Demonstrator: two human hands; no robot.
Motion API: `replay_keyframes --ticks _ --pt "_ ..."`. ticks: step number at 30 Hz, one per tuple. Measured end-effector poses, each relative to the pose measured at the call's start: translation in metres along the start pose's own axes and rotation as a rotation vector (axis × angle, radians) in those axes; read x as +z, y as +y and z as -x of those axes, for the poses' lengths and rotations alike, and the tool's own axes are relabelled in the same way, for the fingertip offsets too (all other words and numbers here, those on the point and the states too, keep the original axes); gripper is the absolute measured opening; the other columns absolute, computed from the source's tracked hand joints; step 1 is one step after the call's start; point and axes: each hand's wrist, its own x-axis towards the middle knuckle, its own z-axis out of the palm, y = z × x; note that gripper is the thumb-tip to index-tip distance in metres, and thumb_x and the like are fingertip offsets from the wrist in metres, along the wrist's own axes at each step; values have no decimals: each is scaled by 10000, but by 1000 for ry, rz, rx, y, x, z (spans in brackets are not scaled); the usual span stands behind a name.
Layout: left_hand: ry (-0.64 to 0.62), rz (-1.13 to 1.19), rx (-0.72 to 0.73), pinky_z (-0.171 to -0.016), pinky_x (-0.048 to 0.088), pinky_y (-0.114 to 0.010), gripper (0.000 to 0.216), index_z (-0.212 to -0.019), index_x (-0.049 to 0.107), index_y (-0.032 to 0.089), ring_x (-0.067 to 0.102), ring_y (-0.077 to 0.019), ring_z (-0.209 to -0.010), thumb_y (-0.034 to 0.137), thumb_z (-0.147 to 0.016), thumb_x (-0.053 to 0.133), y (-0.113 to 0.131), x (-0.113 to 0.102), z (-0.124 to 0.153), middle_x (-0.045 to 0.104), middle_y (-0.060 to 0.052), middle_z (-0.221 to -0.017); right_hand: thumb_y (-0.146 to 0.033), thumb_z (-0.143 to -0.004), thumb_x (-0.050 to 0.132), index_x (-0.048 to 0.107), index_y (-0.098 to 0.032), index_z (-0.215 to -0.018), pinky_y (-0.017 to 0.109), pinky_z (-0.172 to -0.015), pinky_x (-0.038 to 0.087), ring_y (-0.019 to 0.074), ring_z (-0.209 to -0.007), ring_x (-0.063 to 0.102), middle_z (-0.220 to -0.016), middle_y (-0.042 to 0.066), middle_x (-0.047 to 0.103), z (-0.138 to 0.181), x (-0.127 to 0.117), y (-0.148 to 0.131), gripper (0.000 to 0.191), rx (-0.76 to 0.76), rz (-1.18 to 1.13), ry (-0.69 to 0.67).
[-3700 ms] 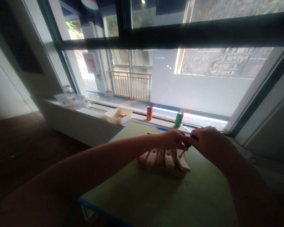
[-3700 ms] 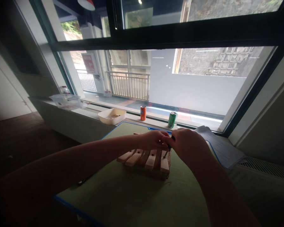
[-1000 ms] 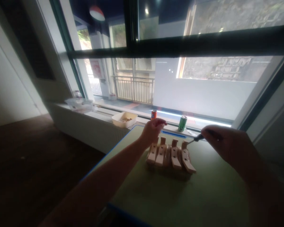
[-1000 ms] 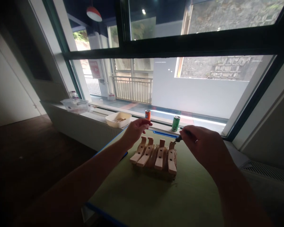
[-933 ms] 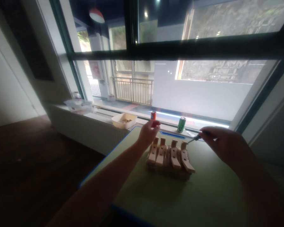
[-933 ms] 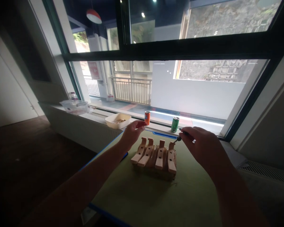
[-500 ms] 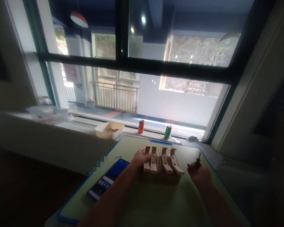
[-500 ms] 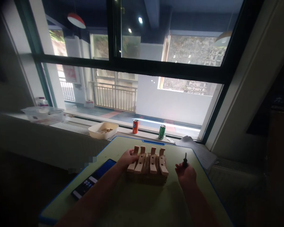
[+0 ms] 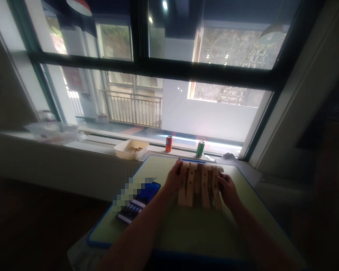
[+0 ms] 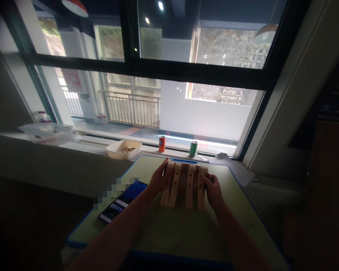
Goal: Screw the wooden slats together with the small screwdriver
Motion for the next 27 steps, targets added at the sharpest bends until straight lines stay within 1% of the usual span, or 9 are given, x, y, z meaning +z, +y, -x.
replay_keyframes --ticks 3,5,7,9,13,17,19,24,27 --pt "-15 -28 48 -1052 222 -439 271 -1025 566 200 326 -255 -1256 222 -757 533 1 2 3 516 -56 -1206 -268 -602 719 479 -199 -706 220 -497 400 97 -569 488 -646 -59 519 3 -3 -4 271 -39 12 20" --pt "-14 -5 53 -1006 302 -416 246 -992 539 194 413 -236 -1172 187 -746 526 0 5 6 534 -56 -1125 -263 -598 721 494 -198 -723 222 -496 392 96 -571 480 -661 -54 527 5 -5 -6 267 -52 27 18" --pt "-15 19 69 -938 381 -378 324 -1020 487 196 479 -207 -1066 161 -706 559 -1 8 8 508 -57 -1112 -276 -599 720 511 -194 -742 221 -463 366 96 -552 464 -666 -45 538 6 -7 -8 267 -57 62 8" --pt "-43 46 89 -915 403 -365 422 -1071 443 204 483 -197 -1041 141 -677 580 -2 10 9 472 -60 -1144 -297 -605 716 514 -189 -738 219 -439 345 95 -533 449 -652 -42 537 7 -9 -9 265 -69 117 2" --pt "-150 64 108 -960 370 -379 515 -1145 412 201 437 -213 -1121 64 -660 518 -2 3 7 442 -67 -1200 -343 -612 707 502 -180 -709 221 -445 354 92 -523 437 -611 -43 517 8 -9 -10 279 -90 180 4" --pt "-301 22 108 -1020 314 -360 755 -1265 301 200 338 -237 -1226 14 -572 536 -1 -9 5 297 -90 -1358 -359 -610 708 474 -178 -673 214 -428 338 85 -505 420 -601 -41 514 7 -8 -9 302 -73 173 17" --pt "-318 8 104 -1026 307 -359 829 -1300 251 200 306 -250 -1247 22 -554 566 -1 -11 6 259 -99 -1382 -355 -609 712 478 -176 -670 212 -428 337 81 -499 416 -600 -40 517 7 -8 -9 301 -60 171 21" --pt "-330 -57 134 -1053 262 -373 946 -1341 186 194 232 -272 -1282 47 -521 634 -6 -8 6 293 -113 -1348 -336 -605 725 499 -175 -684 205 -458 358 79 -517 444 -602 -45 531 7 -6 -8 289 -43 110 36" --pt "-322 -96 137 -1069 228 -372 978 -1349 166 202 161 -274 -1310 86 -516 666 -9 -7 5 213 -116 -1386 -346 -594 731 490 -179 -676 209 -488 385 87 -548 477 -615 -46 547 7 -3 -7 305 -34 71 43"
